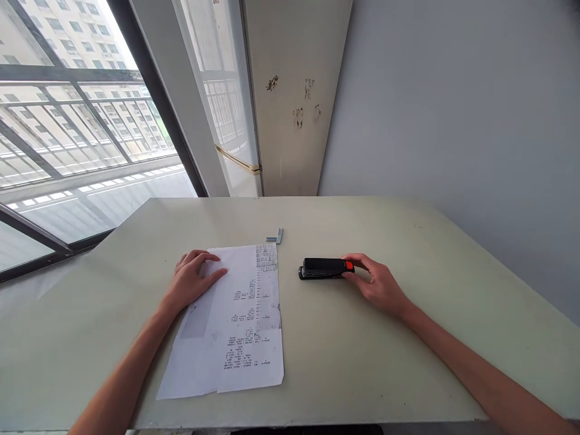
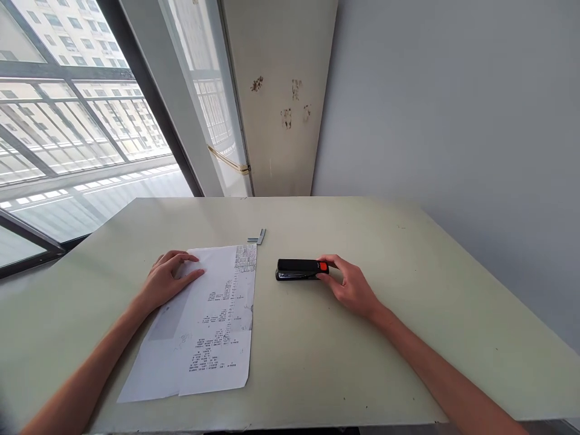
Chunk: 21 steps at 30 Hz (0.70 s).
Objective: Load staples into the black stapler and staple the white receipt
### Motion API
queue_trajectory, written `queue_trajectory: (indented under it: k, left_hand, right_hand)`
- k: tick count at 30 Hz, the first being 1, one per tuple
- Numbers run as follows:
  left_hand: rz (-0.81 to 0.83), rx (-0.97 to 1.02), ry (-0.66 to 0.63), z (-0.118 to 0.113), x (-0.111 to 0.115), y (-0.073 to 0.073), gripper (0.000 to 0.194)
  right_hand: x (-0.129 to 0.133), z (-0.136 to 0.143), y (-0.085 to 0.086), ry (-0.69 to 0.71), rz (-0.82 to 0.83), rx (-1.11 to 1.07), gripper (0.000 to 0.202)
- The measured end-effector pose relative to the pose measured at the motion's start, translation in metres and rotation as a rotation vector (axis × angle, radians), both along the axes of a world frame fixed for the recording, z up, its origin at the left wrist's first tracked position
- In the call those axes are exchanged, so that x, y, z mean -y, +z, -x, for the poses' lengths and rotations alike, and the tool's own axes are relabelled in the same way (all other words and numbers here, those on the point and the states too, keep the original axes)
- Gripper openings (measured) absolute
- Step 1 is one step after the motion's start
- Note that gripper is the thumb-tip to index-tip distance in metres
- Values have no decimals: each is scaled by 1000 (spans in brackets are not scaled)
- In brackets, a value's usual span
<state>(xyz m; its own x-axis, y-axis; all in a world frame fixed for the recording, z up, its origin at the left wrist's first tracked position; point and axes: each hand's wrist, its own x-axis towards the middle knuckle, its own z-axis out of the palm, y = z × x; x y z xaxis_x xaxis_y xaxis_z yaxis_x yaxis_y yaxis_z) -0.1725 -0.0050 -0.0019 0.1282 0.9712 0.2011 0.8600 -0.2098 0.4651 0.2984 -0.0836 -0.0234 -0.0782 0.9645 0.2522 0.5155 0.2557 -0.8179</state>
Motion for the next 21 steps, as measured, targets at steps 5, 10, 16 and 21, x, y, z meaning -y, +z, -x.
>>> queue_trajectory:
  k: [5, 10, 16, 21]
  left_hand:
    - [-12, -38, 17, -1, 3, 2, 52]
    - [-65, -86, 14, -3, 5, 2, 55]
    - [-151, -173, 36, -4, 7, 3, 56]
    - [-208, -237, 2, -8, 3, 11, 62]
  right_hand:
    - [1, -6, 0, 26, 6, -35, 25]
    - [4, -5, 0, 77, 55, -28, 28]
    - [5, -8, 2, 108, 151, -62, 34]
    - [6, -7, 9, 101, 179, -76, 36]
